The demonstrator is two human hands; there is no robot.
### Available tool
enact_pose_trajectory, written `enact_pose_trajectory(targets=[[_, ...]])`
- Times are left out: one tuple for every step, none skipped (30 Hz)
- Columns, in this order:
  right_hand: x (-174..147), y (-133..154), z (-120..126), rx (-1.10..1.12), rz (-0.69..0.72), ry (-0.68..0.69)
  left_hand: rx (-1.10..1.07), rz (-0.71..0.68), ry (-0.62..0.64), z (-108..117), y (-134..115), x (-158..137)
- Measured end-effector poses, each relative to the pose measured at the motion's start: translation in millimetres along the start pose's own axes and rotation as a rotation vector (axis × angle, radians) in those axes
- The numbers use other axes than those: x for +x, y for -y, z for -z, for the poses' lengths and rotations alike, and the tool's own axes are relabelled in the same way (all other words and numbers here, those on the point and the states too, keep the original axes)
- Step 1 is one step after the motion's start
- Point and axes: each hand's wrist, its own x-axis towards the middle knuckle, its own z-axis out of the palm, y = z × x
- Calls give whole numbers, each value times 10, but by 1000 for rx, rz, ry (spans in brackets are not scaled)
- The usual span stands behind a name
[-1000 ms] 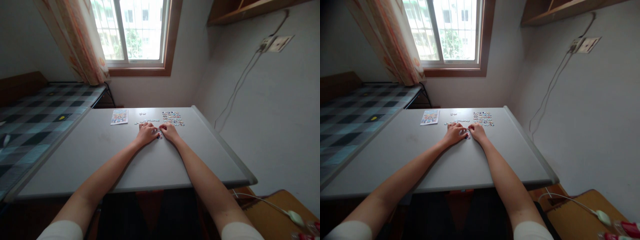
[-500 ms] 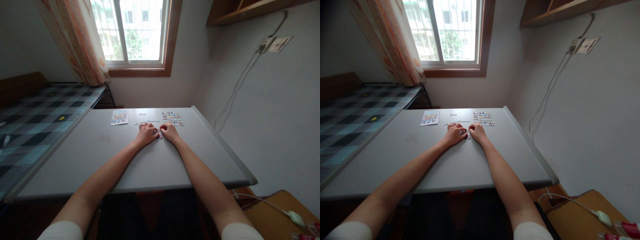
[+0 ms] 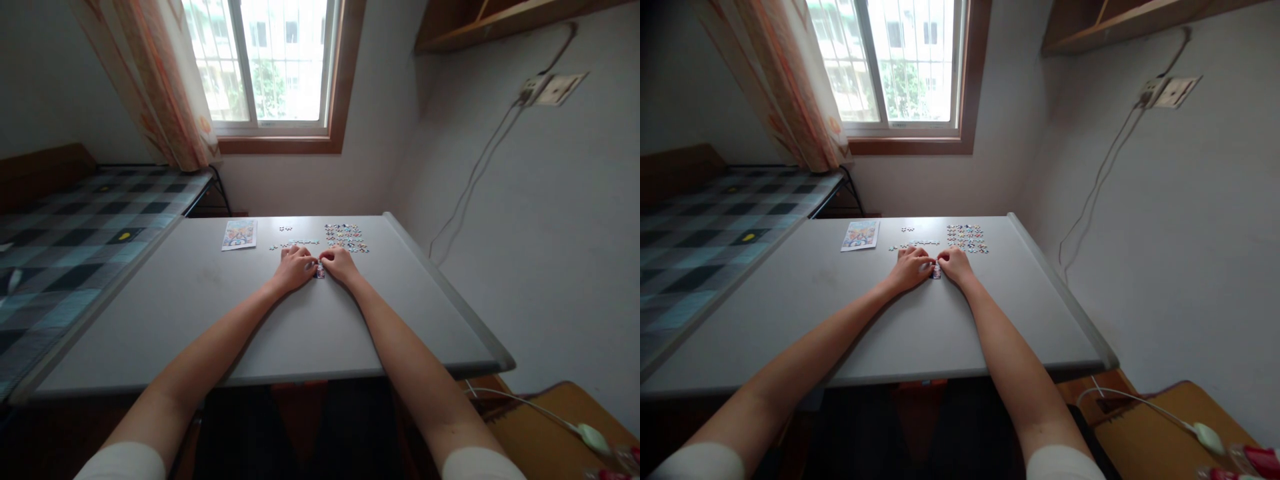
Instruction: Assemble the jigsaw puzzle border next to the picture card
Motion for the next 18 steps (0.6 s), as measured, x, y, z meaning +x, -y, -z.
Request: enact_pose_trajectory(targets=[[-2, 0, -1, 1, 2, 0, 1, -3, 0, -7, 2, -1], [-4, 0, -3, 4, 5, -2, 1, -5, -1, -14, 1, -2], [-6, 1, -3, 8, 9, -5, 0, -5, -2, -20, -2, -3], [-8, 2, -3, 15, 11, -8, -1, 1, -9, -22, -4, -2], [-9, 4, -2, 24, 10, -12, -2, 14, -22, -21, -4, 0], [-10, 5, 0, 36, 5, -17, -2, 36, -42, -14, 3, 2], [-9, 7, 2, 48, -3, -22, 1, 64, -67, -1, 20, 6], [-8, 9, 5, 60, -11, -26, 6, 98, -96, 18, 49, 9], [-6, 9, 8, 72, -18, -31, 15, 136, -125, 41, 92, 12], [-4, 10, 11, 81, -25, -34, 29, 174, -148, 67, 147, 14], [-2, 10, 13, 87, -30, -35, 46, 218, -171, 95, 212, 14], [-1, 9, 15, 92, -33, -34, 62, 272, -189, 121, 281, 12], [-1, 7, 17, 96, -33, -32, 77, 329, -199, 144, 349, 9], [-1, 6, 17, 97, -30, -29, 90, 392, -200, 162, 409, 6], [-1, 4, 18, 95, -26, -25, 100, 449, -186, 175, 457, 2], [-2, 2, 17, 91, -20, -21, 113, 499, -170, 181, 489, -1], [-3, 1, 17, 86, -16, -18, 128, 530, -150, 182, 505, -4], [-4, 1, 17, 78, -13, -15, 146, 543, -129, 178, 506, -5]])
